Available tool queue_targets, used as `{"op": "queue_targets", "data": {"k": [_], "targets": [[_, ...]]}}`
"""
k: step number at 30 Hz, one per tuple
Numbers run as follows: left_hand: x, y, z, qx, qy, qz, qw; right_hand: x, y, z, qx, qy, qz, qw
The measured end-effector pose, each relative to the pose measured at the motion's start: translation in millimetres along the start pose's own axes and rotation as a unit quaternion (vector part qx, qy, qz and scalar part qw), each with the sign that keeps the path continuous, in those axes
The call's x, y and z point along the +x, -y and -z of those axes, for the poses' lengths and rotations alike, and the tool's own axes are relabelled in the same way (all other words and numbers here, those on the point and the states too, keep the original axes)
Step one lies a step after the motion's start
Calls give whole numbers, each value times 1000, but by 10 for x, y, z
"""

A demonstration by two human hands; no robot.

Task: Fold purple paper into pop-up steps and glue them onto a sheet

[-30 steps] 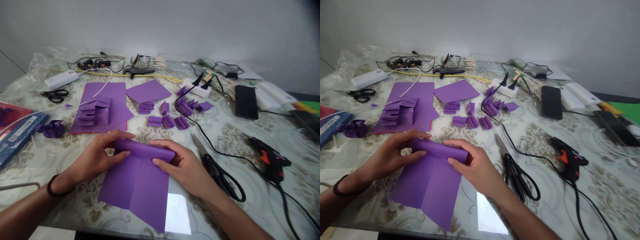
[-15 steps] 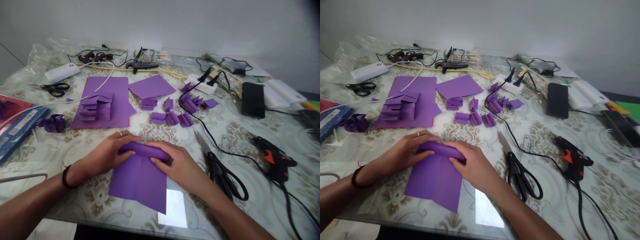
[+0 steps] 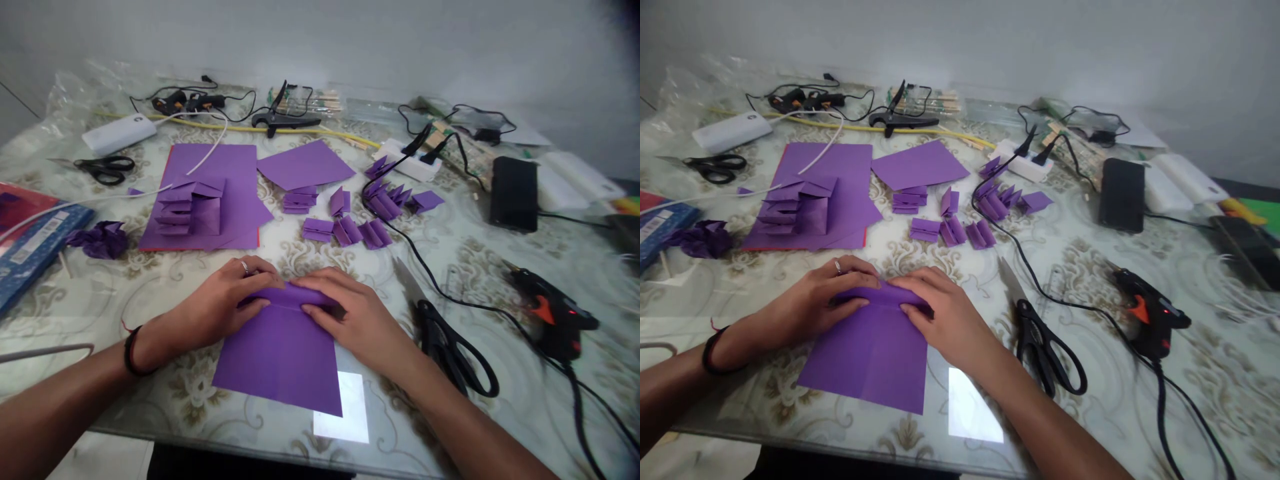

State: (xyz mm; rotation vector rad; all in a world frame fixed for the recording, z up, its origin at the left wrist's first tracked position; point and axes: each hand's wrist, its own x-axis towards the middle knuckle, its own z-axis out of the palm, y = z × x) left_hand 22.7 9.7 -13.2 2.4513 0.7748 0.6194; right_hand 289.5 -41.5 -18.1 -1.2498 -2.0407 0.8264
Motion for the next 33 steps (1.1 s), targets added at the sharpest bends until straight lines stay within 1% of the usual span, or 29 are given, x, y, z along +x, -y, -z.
{"op": "queue_targets", "data": {"k": [4, 9, 15, 18, 24, 29, 33], "targets": [[-10, -5, 14, -6, 11, -6, 1000, 3, 24, -7, -1, 4, -15, 1000], [-11, -14, 17, -8, 9, -17, 1000, -7, 60, 18, 4, 6, -10, 1000], [14, -42, 26, -29, 5, -8, 1000, -2, 66, 30, 13, 17, -10, 1000], [12, -31, 25, -38, 13, -1, 999, 4, 75, 38, 9, 23, -17, 1000], [-8, 0, 6, -23, 30, 11, 999, 10, 96, 54, -2, 27, -32, 999], [-3, 0, 3, -33, 36, 26, 998, 11, 80, 71, -2, 33, -3, 999], [6, 13, 74, -33, 47, 45, 997, 3, 46, 80, -8, 38, 5, 999]]}}
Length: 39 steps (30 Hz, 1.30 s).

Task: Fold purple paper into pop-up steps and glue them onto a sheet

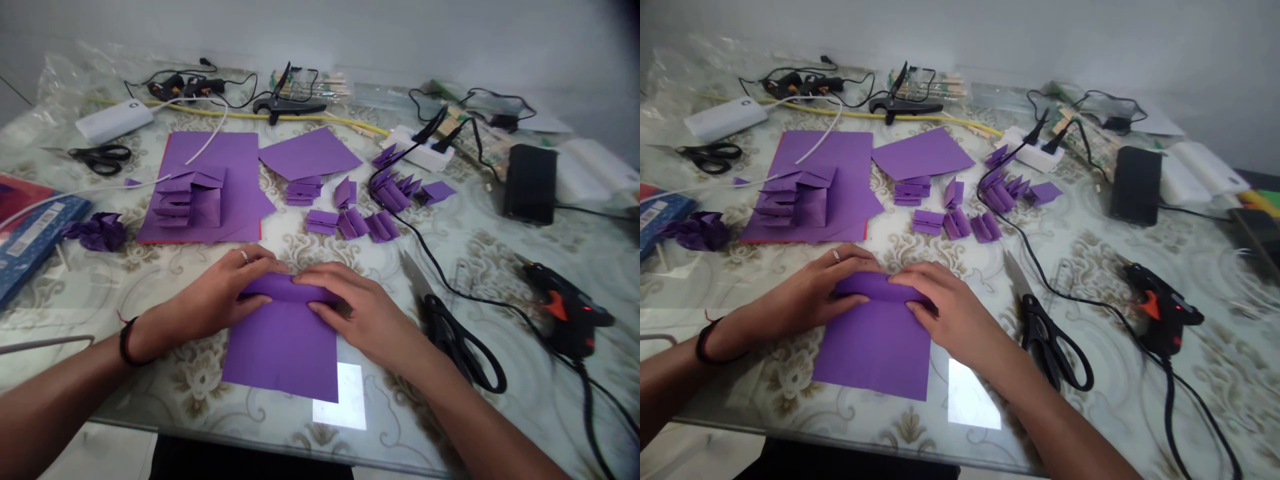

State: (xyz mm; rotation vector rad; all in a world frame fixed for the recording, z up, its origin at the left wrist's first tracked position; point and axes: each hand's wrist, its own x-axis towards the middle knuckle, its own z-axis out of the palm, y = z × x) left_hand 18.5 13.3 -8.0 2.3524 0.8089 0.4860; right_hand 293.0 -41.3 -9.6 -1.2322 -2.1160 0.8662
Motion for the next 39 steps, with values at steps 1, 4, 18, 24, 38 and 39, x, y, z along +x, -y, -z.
{"op": "queue_targets", "data": {"k": [1, 4, 18, 24, 38, 39], "targets": [[3, 0, 31, -3, 2, 6, 1000, -2, -6, 1, -1, 0, 0, 1000], [28, -8, 126, -22, 13, 8, 1000, -3, -10, 4, -4, -1, 3, 1000], [192, 64, 172, -24, 63, -41, 997, -20, -29, 25, -24, 1, 21, 999], [171, 152, 88, -43, 43, -83, 995, -14, -28, 16, -41, 1, 22, 999], [-103, -333, -159, 191, 15, -106, 976, -60, 4, -82, -69, -41, 16, 997], [-142, -370, -191, 207, 32, -90, 974, -73, 16, -84, -74, -46, 5, 996]]}}
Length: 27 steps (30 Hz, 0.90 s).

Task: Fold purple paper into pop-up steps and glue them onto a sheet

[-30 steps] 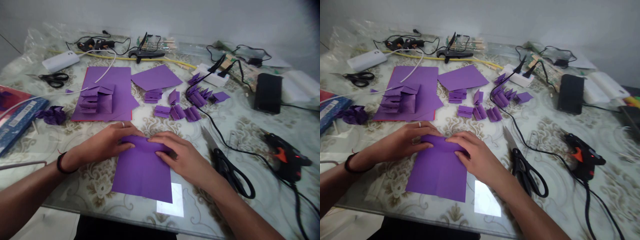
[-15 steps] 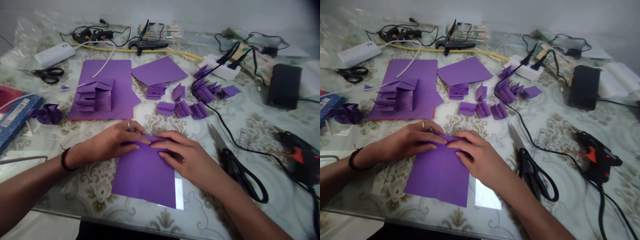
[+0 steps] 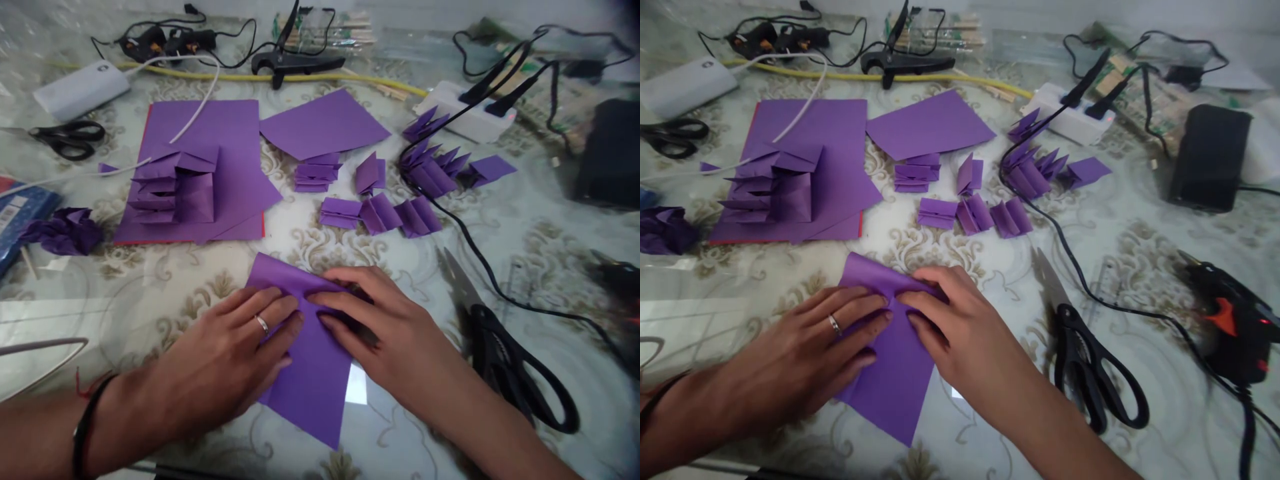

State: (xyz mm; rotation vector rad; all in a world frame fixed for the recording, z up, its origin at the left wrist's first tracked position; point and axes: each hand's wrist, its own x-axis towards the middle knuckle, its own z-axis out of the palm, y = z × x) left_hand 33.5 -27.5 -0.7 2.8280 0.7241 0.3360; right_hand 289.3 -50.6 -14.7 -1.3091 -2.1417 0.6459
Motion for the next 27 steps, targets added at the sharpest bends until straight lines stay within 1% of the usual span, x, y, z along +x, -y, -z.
{"op": "queue_targets", "data": {"k": [2, 5, 9, 11, 13, 16, 18, 20, 22, 24, 27], "targets": [[-48, -47, -25, 9, 19, -8, 1000, -29, 45, 10, -6, -9, -28, 1000], [-77, -9, -31, 1, 44, -34, 998, -86, 160, 35, 2, 2, -67, 998], [-62, 36, -17, -36, 82, -59, 994, -219, 308, 79, 20, 75, -91, 993], [-48, 22, -25, -53, 85, -61, 993, -291, 320, 131, 19, 111, -79, 990], [-37, 14, -45, -55, 81, -59, 993, -325, 282, 214, -11, 120, -52, 991], [-25, 72, -64, -51, 84, -68, 993, -268, 174, 346, -71, 72, -21, 995], [-20, 159, -53, -65, 107, -82, 989, -192, 100, 388, -91, 44, 9, 995], [-15, 251, -25, -82, 129, -96, 983, -135, 34, 376, -95, 44, 50, 993], [-7, 315, 6, -92, 133, -102, 982, -120, -25, 329, -90, 69, 83, 990], [7, 335, 30, -92, 119, -97, 984, -137, -75, 280, -89, 92, 91, 988], [41, 302, 47, -89, 100, -77, 988, -176, -129, 247, -94, 101, 87, 987]]}}
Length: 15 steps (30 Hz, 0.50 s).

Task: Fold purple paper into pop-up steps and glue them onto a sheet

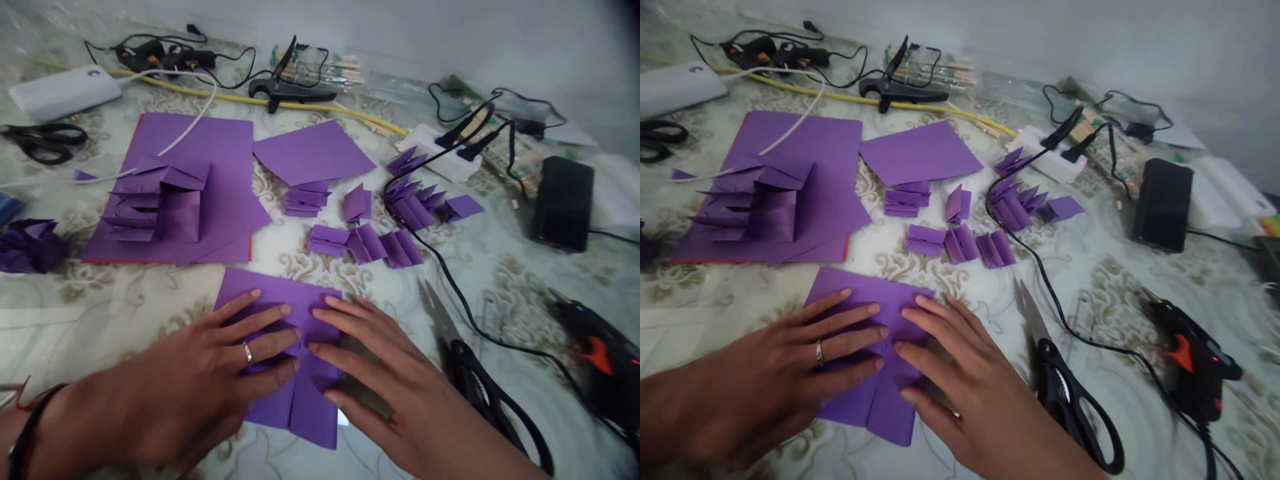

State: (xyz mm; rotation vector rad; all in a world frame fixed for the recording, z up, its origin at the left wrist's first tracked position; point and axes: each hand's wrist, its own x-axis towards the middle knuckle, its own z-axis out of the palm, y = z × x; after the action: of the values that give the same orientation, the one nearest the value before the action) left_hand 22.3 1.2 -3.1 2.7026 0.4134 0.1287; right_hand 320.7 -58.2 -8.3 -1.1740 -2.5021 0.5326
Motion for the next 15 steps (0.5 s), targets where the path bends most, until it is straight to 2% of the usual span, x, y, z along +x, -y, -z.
{"op": "queue_targets", "data": {"k": [6, 15], "targets": [[43, -35, -30, -4, -44, 8, 999, -12, -16, 9, -6, 8, -2, 1000], [41, -13, -61, -28, -69, 18, 997, 6, 55, -24, 10, 5, -22, 1000]]}}
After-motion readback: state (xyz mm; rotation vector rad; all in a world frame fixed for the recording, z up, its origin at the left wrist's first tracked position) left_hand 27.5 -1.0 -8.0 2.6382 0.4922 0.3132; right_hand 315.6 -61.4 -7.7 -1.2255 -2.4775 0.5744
